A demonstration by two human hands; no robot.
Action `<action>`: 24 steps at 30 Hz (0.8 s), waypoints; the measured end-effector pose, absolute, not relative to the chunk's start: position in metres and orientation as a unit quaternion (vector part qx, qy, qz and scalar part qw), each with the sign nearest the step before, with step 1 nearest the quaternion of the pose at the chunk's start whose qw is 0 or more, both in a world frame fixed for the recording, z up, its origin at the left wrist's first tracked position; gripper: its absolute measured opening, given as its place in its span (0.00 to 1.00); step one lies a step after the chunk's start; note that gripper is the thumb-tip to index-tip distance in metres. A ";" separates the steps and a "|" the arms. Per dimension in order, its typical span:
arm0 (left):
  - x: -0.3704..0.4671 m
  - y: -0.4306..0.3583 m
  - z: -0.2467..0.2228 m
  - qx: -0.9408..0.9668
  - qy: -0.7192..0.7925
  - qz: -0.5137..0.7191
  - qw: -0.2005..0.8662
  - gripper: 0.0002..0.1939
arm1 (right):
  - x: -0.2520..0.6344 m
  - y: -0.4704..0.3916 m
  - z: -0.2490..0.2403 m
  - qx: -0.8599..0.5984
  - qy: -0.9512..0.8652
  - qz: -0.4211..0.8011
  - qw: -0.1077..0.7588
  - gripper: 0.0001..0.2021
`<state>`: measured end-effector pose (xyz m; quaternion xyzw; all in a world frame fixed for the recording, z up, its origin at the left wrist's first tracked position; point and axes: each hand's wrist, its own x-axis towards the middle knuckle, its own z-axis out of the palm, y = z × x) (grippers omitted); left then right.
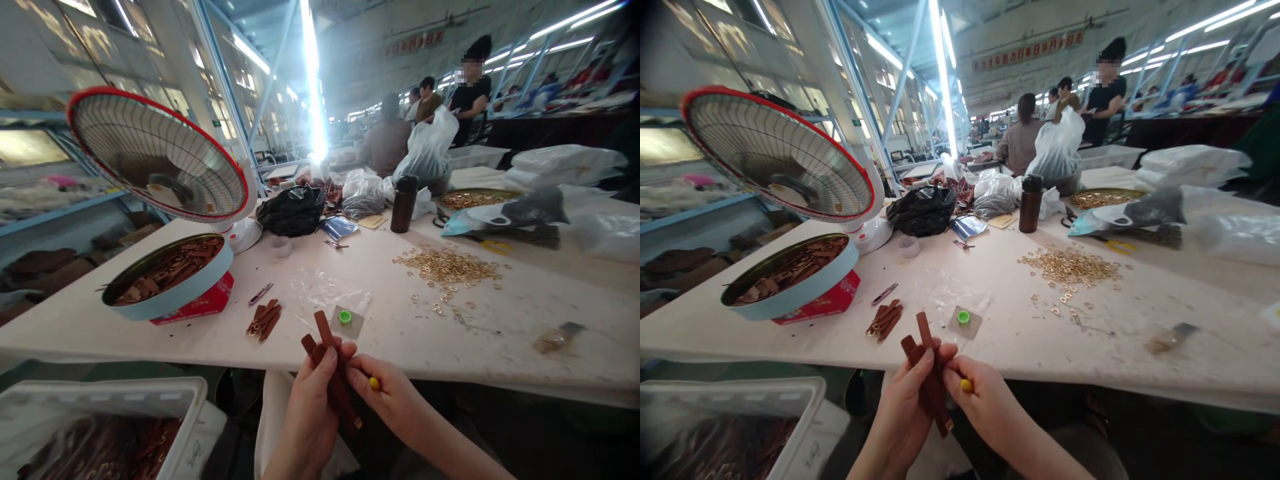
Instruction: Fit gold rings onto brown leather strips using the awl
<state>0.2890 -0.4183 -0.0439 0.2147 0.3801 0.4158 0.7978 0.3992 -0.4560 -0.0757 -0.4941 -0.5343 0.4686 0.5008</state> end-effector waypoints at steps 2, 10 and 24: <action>0.289 -0.422 -0.044 0.231 0.368 0.414 0.800 0.07 | 0.402 -0.457 -0.076 -0.469 -0.530 0.504 0.496 0.15; 0.295 -0.421 -0.064 0.395 0.450 0.403 0.692 0.20 | 0.417 -0.463 -0.072 -0.619 -0.653 0.203 0.386 0.08; 0.314 -0.386 -0.097 0.397 0.501 0.358 0.681 0.23 | 0.530 -0.430 -0.091 -0.795 -0.585 0.090 0.131 0.08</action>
